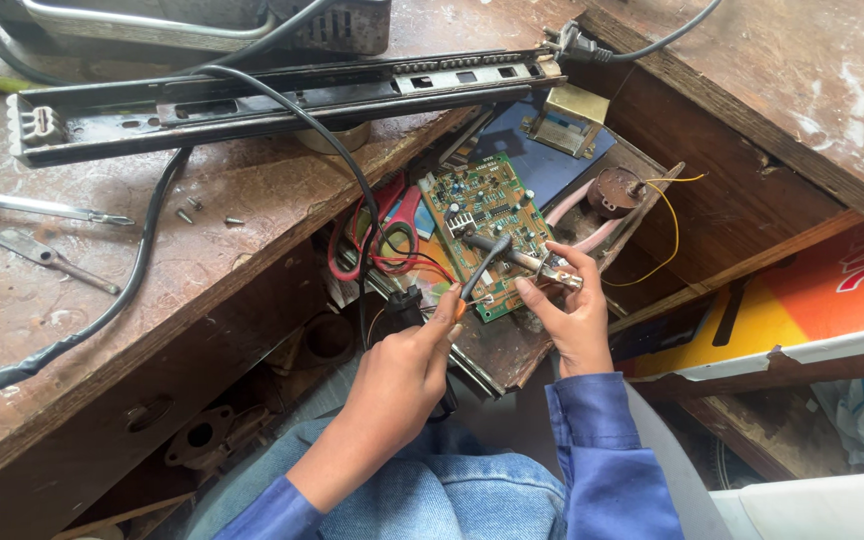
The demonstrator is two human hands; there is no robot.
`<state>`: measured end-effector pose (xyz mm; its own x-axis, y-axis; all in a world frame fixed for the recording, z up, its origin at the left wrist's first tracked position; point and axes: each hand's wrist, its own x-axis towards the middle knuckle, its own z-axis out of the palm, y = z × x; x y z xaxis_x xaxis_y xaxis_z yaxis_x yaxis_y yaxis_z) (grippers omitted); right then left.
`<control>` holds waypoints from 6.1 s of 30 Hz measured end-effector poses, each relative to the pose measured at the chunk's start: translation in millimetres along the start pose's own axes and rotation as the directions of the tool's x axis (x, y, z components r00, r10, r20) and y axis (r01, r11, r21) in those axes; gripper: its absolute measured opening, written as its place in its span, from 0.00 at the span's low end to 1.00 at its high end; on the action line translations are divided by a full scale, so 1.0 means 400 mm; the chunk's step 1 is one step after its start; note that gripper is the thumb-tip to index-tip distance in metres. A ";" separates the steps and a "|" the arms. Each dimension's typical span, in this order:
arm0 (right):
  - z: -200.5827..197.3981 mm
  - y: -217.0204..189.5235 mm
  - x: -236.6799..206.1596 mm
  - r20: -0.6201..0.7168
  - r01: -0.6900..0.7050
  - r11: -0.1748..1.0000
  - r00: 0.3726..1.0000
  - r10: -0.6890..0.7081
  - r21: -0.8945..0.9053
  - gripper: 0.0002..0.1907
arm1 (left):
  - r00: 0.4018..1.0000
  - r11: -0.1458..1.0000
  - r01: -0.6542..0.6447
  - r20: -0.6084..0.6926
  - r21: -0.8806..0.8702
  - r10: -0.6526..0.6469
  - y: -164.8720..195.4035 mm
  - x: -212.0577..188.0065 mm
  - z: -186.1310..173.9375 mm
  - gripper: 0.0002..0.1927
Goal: The person uses multimeter test probes to probe points on a green circuit board placed on the workbench, repositioning the probes across different components. They then hold a small round motor and touch the probes to its terminals, continuing to test.
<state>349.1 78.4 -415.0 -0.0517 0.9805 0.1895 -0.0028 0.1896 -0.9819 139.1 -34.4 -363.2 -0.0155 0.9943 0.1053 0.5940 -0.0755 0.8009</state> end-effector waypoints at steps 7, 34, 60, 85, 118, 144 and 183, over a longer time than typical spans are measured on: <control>0.010 0.005 0.001 -0.038 -0.040 0.998 0.998 0.042 0.040 0.27 | 0.998 0.999 -0.044 -0.033 -0.011 0.044 0.001 -0.003 0.003 0.26; 0.018 -0.002 -0.002 -0.053 0.005 0.999 0.999 -0.003 0.033 0.34 | 0.999 0.998 -0.040 -0.023 -0.048 0.039 0.005 0.002 0.004 0.26; 0.008 0.022 0.002 -0.098 -0.077 0.995 0.992 0.082 0.056 0.28 | 0.997 0.987 0.081 0.027 -0.139 -0.078 0.029 -0.002 -0.018 0.25; 0.013 -0.011 0.003 -0.106 -0.111 0.992 0.987 0.118 0.066 0.24 | 0.978 0.979 -0.181 -0.124 -0.098 0.169 -0.013 -0.006 0.007 0.26; 0.012 -0.009 0.008 -0.110 -0.129 0.989 0.985 0.136 0.067 0.22 | 0.988 0.992 -0.129 -0.086 0.006 0.129 -0.006 -0.011 0.012 0.26; -0.008 0.019 0.010 -0.072 -0.114 0.992 0.990 0.118 0.059 0.24 | 0.988 0.988 -0.151 -0.030 -0.020 0.150 0.003 -0.022 0.030 0.28; 0.021 -0.024 0.012 -0.106 -0.121 0.992 0.986 0.125 0.043 0.22 | 0.978 0.958 -0.178 -0.151 -0.224 0.147 0.015 0.006 0.011 0.24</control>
<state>340.7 80.7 -404.8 0.0547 0.9964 0.0650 -0.0396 0.0672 -0.9970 146.1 -32.2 -360.8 -0.0498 0.9496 0.3096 0.3915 -0.2666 0.8807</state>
